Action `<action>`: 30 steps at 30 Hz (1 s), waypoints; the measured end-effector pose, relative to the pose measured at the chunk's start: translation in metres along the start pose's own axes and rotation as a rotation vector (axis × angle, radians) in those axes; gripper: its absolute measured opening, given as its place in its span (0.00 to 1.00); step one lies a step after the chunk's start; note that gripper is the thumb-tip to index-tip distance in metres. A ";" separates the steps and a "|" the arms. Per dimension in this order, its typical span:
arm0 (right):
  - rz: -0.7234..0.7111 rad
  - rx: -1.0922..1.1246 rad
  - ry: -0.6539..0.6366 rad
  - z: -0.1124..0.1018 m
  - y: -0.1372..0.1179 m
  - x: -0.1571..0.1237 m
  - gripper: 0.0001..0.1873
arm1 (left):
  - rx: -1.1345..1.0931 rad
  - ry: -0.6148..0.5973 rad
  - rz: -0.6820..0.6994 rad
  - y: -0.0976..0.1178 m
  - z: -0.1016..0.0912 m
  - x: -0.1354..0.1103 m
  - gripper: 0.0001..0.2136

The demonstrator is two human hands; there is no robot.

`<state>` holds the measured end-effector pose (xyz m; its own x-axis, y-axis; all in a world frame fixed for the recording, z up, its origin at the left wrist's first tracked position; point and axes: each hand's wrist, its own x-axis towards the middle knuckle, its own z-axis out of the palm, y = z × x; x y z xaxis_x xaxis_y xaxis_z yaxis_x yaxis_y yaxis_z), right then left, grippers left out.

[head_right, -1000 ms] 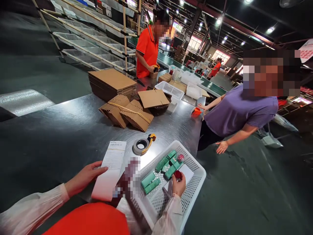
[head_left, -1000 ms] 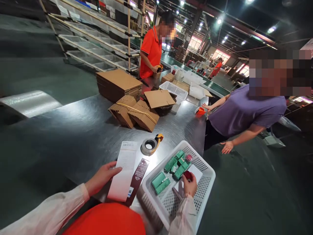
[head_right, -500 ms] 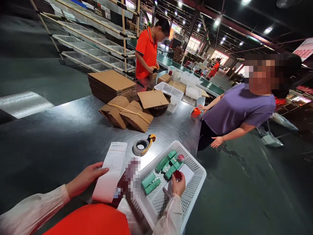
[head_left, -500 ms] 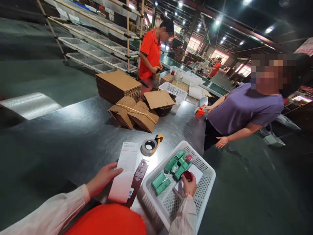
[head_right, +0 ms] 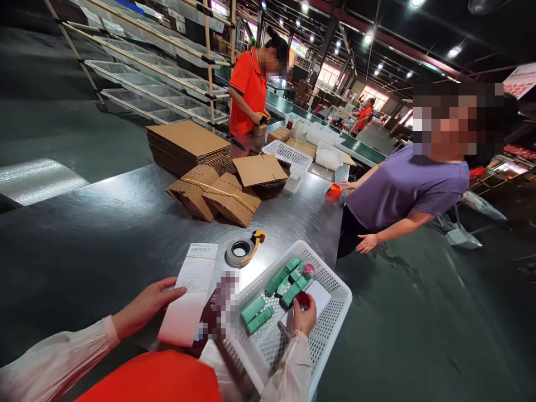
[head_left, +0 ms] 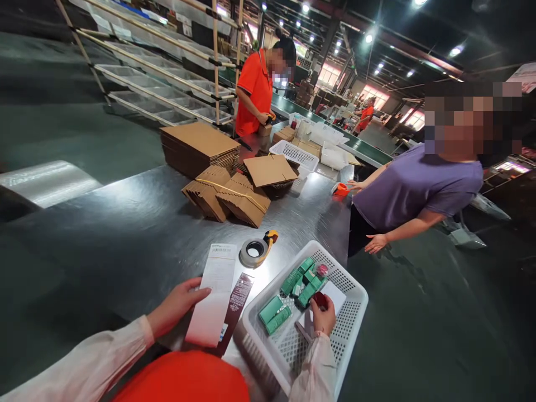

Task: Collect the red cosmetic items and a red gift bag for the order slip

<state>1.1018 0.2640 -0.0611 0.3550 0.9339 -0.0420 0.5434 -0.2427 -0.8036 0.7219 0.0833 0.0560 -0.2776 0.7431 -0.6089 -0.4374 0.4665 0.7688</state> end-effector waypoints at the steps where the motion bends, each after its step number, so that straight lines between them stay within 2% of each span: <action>1: -0.001 0.002 0.003 0.000 0.000 0.000 0.40 | -0.004 0.001 0.003 0.001 0.000 0.002 0.25; 8: -0.002 0.030 0.023 0.000 0.002 0.001 0.42 | -0.035 0.010 0.020 0.002 -0.006 0.012 0.27; 15: 0.002 0.049 0.041 -0.002 -0.007 -0.004 0.42 | -0.038 0.008 -0.022 -0.009 -0.008 0.003 0.28; 24: 0.020 0.083 0.034 -0.001 -0.016 -0.009 0.42 | -0.031 0.032 -0.015 -0.008 -0.008 0.000 0.26; 30: -0.004 0.200 0.054 0.002 -0.014 -0.010 0.40 | -0.027 0.068 -0.031 -0.007 -0.008 -0.004 0.27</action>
<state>1.0890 0.2592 -0.0503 0.3969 0.9178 -0.0110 0.3850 -0.1774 -0.9057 0.7191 0.0730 0.0517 -0.3211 0.6937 -0.6447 -0.4695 0.4746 0.7445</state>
